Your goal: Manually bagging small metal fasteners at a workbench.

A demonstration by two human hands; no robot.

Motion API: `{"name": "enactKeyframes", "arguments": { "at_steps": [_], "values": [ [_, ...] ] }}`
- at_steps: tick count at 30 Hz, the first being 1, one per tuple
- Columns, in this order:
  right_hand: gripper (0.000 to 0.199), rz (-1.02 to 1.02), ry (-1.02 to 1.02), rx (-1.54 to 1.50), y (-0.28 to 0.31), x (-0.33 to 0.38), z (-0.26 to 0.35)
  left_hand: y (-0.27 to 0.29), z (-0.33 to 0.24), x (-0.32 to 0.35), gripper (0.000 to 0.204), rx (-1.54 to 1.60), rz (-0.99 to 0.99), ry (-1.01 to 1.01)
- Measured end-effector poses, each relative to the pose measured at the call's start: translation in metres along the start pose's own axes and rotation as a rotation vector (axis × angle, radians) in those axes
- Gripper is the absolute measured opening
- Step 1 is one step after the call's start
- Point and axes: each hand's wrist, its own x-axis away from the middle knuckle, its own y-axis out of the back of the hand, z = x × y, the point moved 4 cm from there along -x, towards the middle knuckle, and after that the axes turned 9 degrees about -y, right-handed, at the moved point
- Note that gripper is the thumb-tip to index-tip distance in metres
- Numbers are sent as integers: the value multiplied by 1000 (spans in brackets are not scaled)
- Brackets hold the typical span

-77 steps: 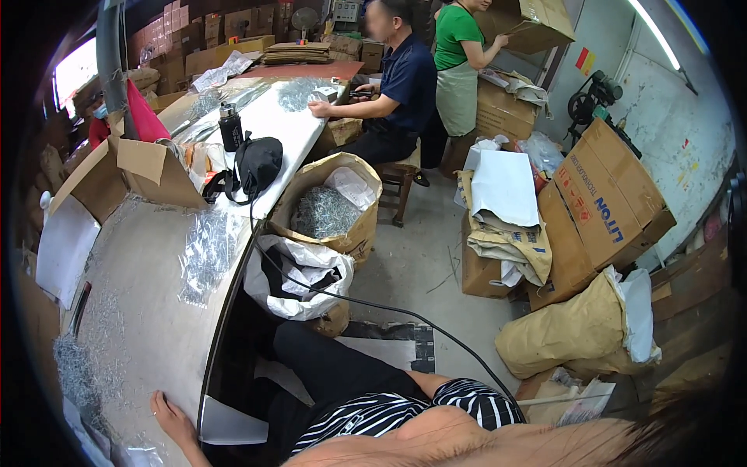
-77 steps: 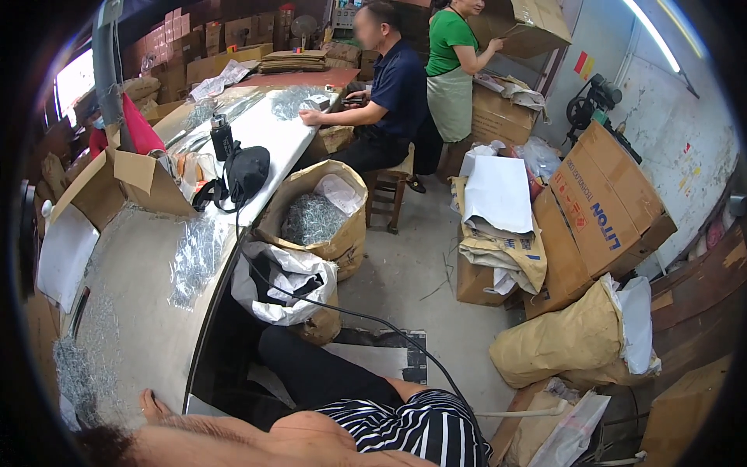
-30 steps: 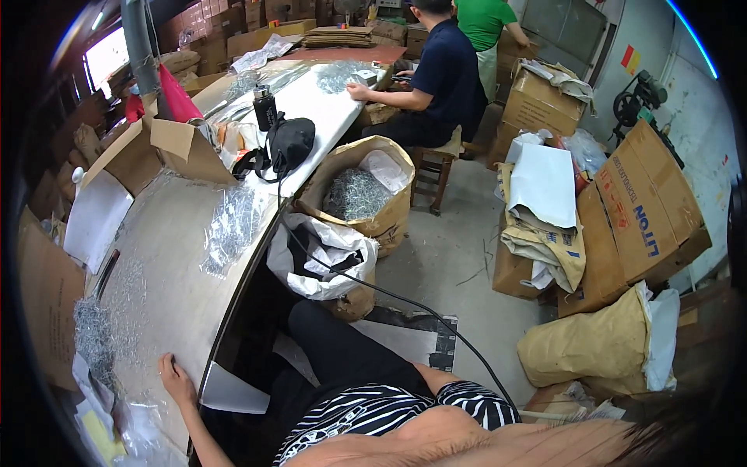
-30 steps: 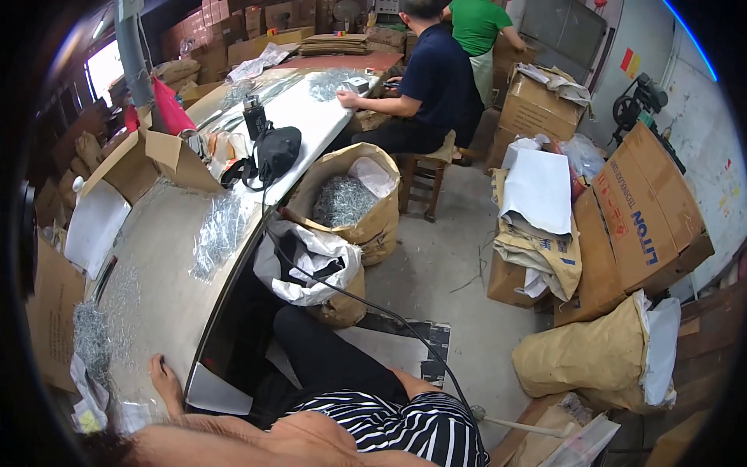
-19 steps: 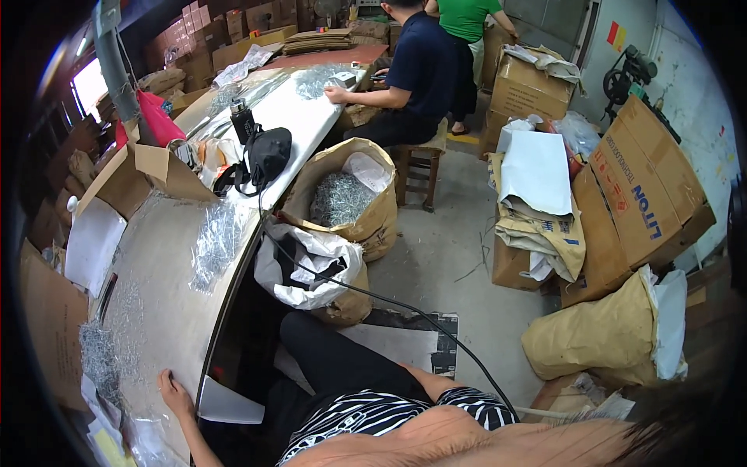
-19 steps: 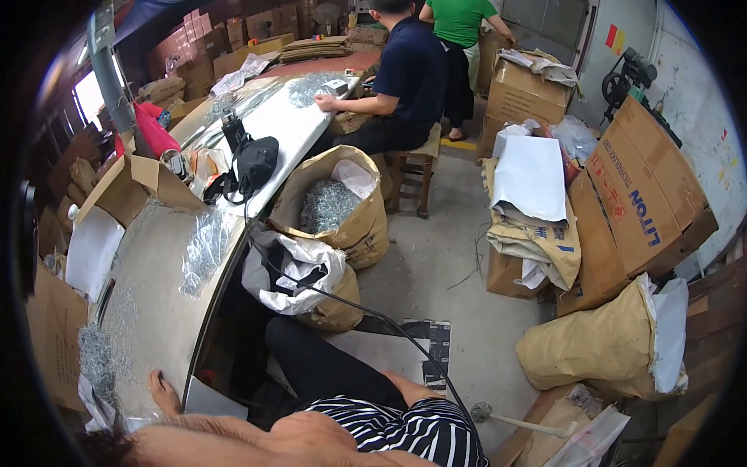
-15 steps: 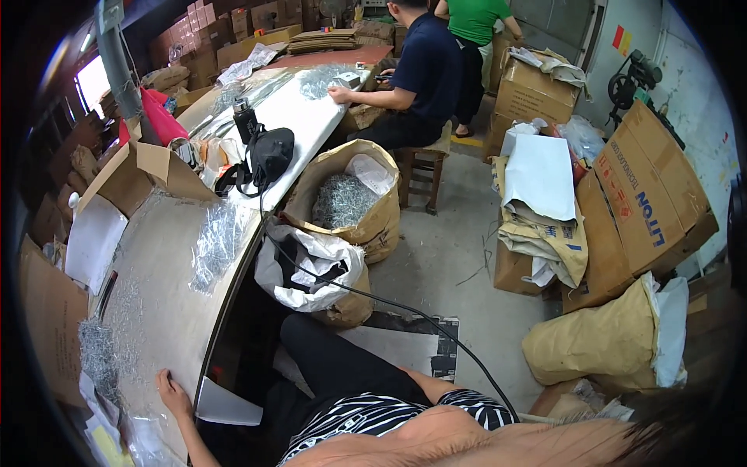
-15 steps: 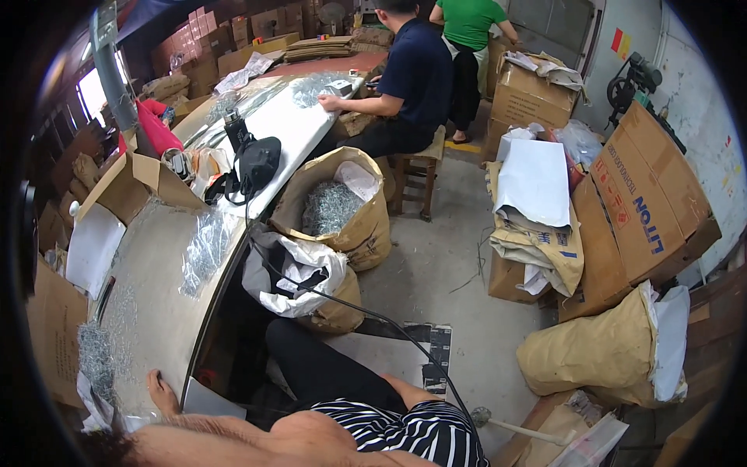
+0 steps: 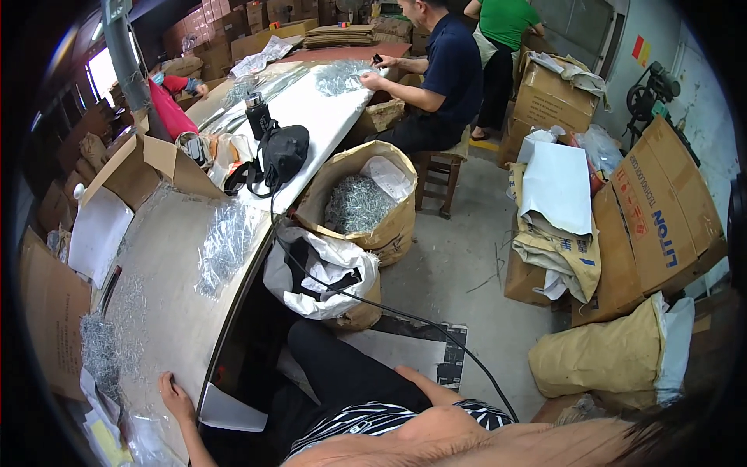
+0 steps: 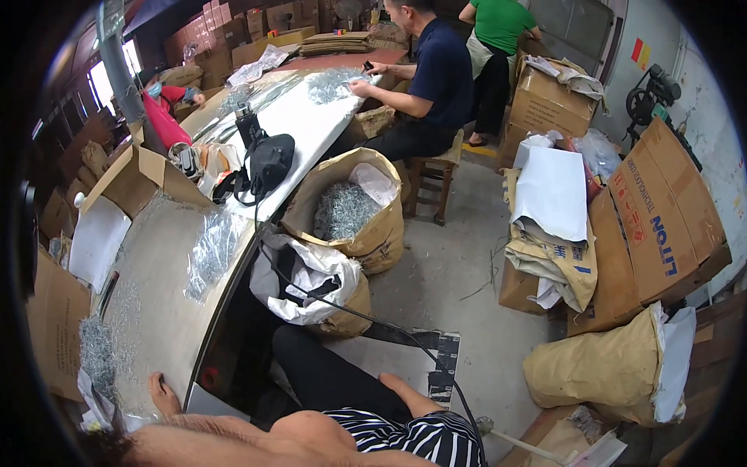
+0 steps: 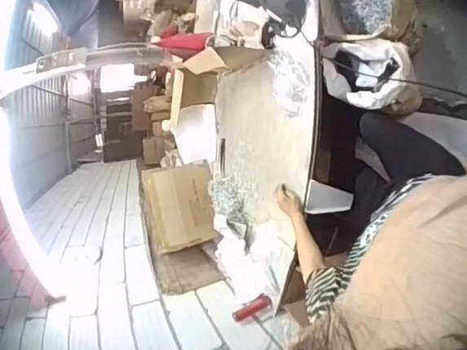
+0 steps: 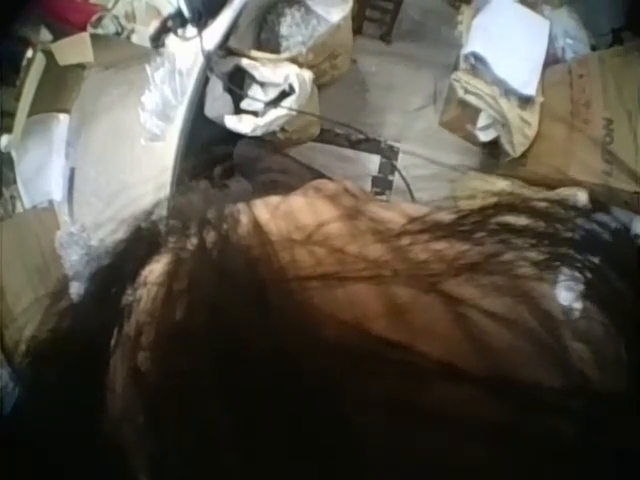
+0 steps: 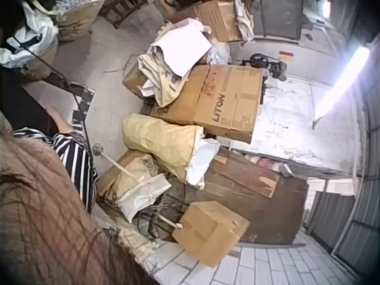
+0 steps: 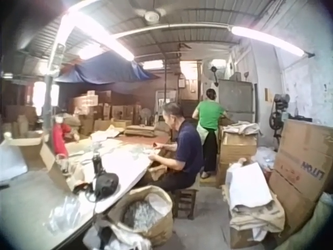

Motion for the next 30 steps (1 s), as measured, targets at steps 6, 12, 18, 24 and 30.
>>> {"name": "enactKeyframes", "arguments": {
  "at_steps": [6, 12, 18, 24, 30],
  "values": [
    [32, -153, -48, 112, 51, 38, 60, 4, -5, -2, 31, 24, -36, -1],
    [34, -212, 38, 220, 82, 51, 106, -5, -1, -6, 33, -3, 4, -5],
    [30, -249, 289, 252, 126, 100, 192, 0, 20, 8, 36, -24, -2, 7],
    [20, -272, 541, 366, 130, 143, 244, -4, 15, 4, 37, -62, 29, 25],
    [19, -291, 863, 324, 122, 201, 298, -3, 18, 6, 36, -75, -12, 40]
  ]
}}
